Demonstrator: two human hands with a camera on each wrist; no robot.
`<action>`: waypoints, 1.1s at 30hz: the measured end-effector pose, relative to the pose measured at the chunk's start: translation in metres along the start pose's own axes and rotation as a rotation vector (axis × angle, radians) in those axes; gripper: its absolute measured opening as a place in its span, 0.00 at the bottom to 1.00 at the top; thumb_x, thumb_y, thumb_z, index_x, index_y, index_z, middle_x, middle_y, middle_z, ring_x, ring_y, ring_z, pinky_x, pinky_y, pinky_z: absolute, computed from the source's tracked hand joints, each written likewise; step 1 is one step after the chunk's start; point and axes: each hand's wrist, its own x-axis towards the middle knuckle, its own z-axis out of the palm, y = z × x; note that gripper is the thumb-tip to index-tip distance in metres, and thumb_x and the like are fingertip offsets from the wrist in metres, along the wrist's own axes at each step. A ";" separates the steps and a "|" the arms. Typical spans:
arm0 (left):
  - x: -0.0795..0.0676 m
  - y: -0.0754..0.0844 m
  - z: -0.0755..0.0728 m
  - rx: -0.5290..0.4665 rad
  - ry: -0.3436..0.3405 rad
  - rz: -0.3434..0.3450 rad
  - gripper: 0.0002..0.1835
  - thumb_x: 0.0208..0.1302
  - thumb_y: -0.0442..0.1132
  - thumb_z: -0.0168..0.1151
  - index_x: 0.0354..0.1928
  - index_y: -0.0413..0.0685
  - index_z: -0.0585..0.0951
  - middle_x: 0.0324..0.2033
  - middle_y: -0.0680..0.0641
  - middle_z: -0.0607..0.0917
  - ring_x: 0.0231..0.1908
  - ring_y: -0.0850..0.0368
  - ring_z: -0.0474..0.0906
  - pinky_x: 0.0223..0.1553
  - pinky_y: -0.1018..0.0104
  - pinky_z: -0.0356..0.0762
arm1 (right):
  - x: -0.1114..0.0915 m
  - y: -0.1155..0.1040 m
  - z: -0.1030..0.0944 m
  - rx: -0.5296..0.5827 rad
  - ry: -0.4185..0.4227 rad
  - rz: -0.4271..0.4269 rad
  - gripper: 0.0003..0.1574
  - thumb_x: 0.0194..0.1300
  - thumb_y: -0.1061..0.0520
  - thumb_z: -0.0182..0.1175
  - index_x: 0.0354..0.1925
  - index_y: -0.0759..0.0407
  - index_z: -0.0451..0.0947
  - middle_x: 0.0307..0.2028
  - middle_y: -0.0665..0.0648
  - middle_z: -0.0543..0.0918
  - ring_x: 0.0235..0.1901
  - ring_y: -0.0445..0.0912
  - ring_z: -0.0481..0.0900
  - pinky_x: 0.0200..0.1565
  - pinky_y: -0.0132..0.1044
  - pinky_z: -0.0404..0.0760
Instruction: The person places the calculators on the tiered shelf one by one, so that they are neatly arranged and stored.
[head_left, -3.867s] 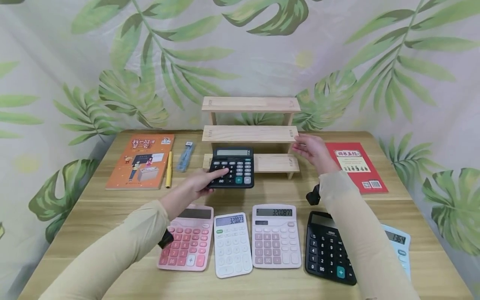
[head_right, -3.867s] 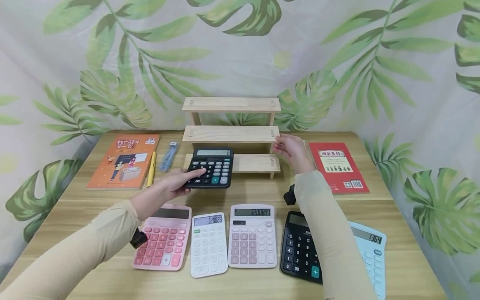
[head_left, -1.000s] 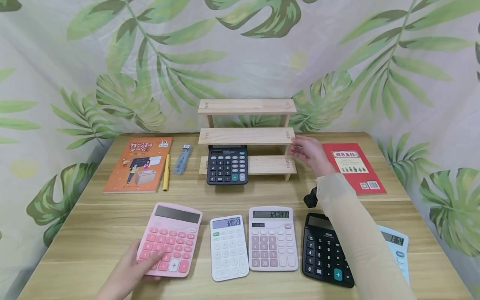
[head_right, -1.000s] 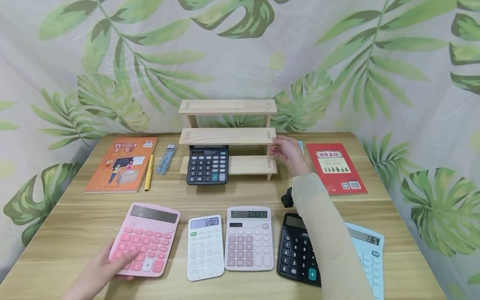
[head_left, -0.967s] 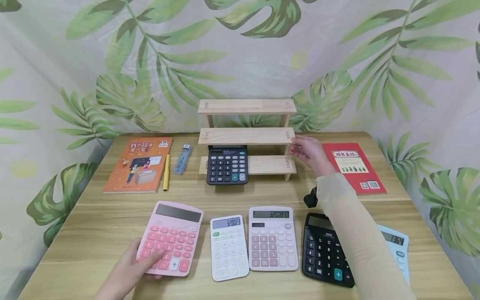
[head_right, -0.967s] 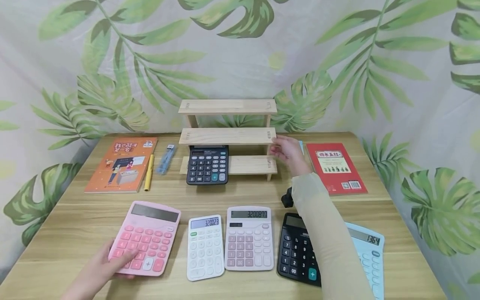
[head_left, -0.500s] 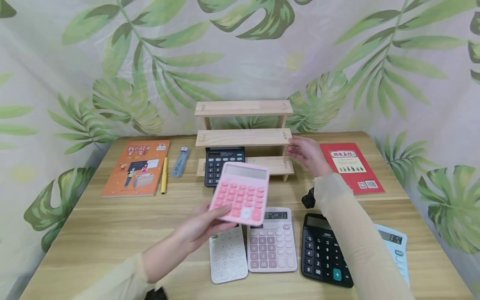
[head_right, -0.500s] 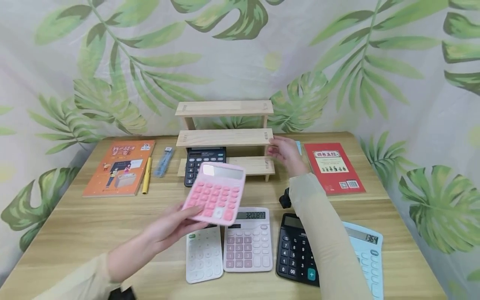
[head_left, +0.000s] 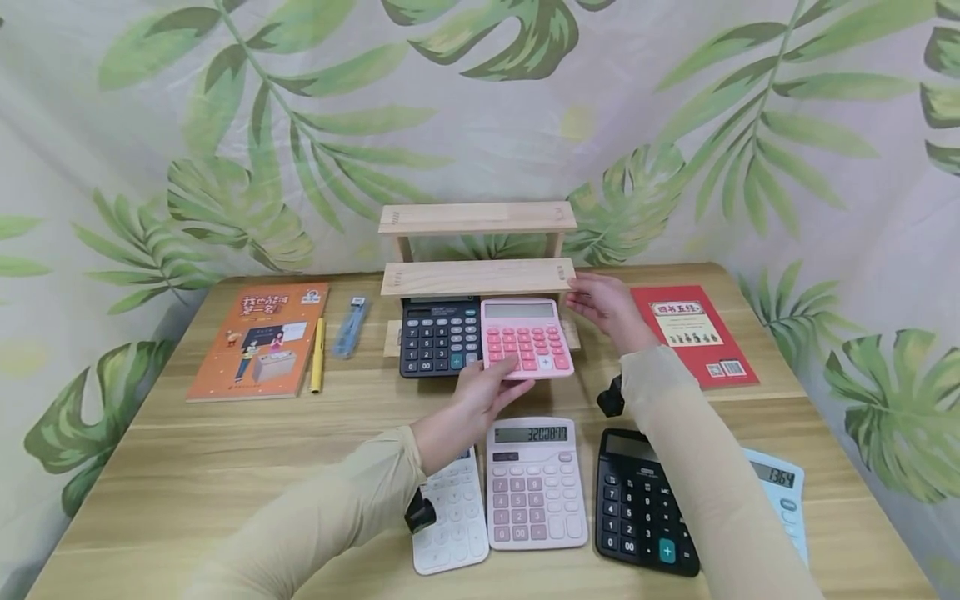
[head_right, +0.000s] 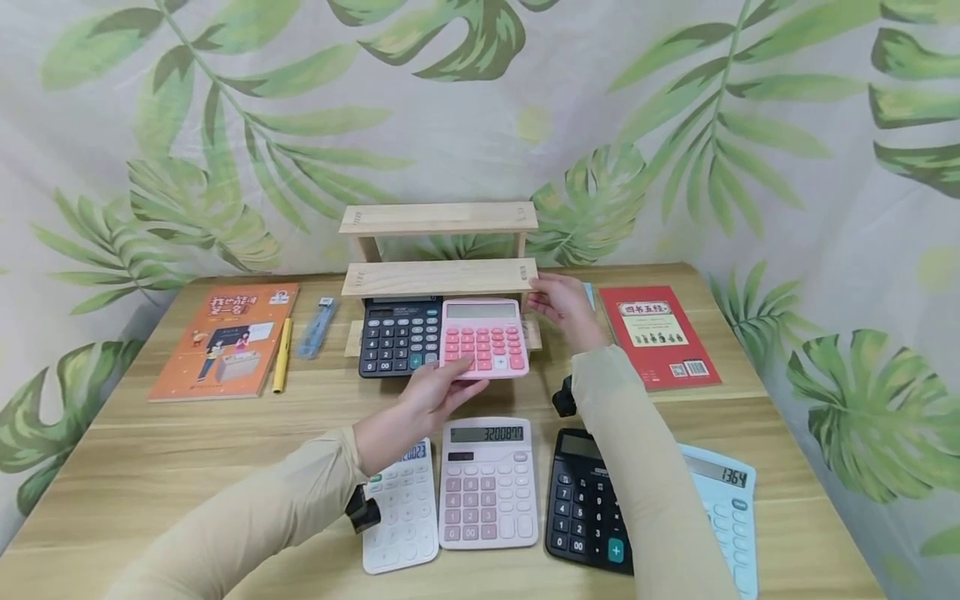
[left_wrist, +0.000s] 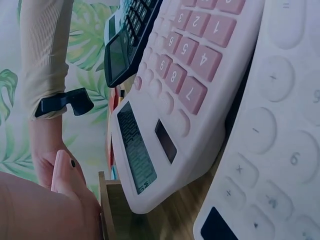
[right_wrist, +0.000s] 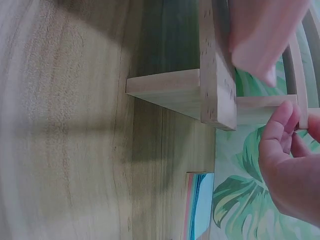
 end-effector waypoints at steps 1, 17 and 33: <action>0.001 -0.001 0.001 -0.012 0.003 0.002 0.21 0.64 0.33 0.54 0.59 0.42 0.68 0.53 0.39 0.78 0.48 0.51 0.80 0.45 0.67 0.83 | 0.000 0.000 0.000 -0.001 -0.004 0.000 0.30 0.65 0.61 0.55 0.64 0.62 0.64 0.31 0.50 0.80 0.34 0.41 0.78 0.47 0.30 0.81; 0.010 -0.014 0.012 -0.160 -0.001 0.012 0.28 0.58 0.21 0.51 0.62 0.41 0.67 0.58 0.36 0.74 0.56 0.44 0.74 0.52 0.62 0.80 | 0.002 0.003 -0.002 0.041 -0.011 0.009 0.31 0.64 0.63 0.55 0.65 0.63 0.62 0.26 0.49 0.81 0.32 0.40 0.79 0.45 0.29 0.82; 0.028 -0.013 0.004 -0.118 -0.034 -0.185 0.19 0.68 0.38 0.50 0.59 0.40 0.69 0.51 0.34 0.78 0.48 0.48 0.79 0.50 0.67 0.81 | 0.002 0.000 -0.003 0.043 -0.006 -0.003 0.31 0.63 0.63 0.56 0.64 0.62 0.64 0.28 0.50 0.82 0.34 0.41 0.80 0.54 0.34 0.79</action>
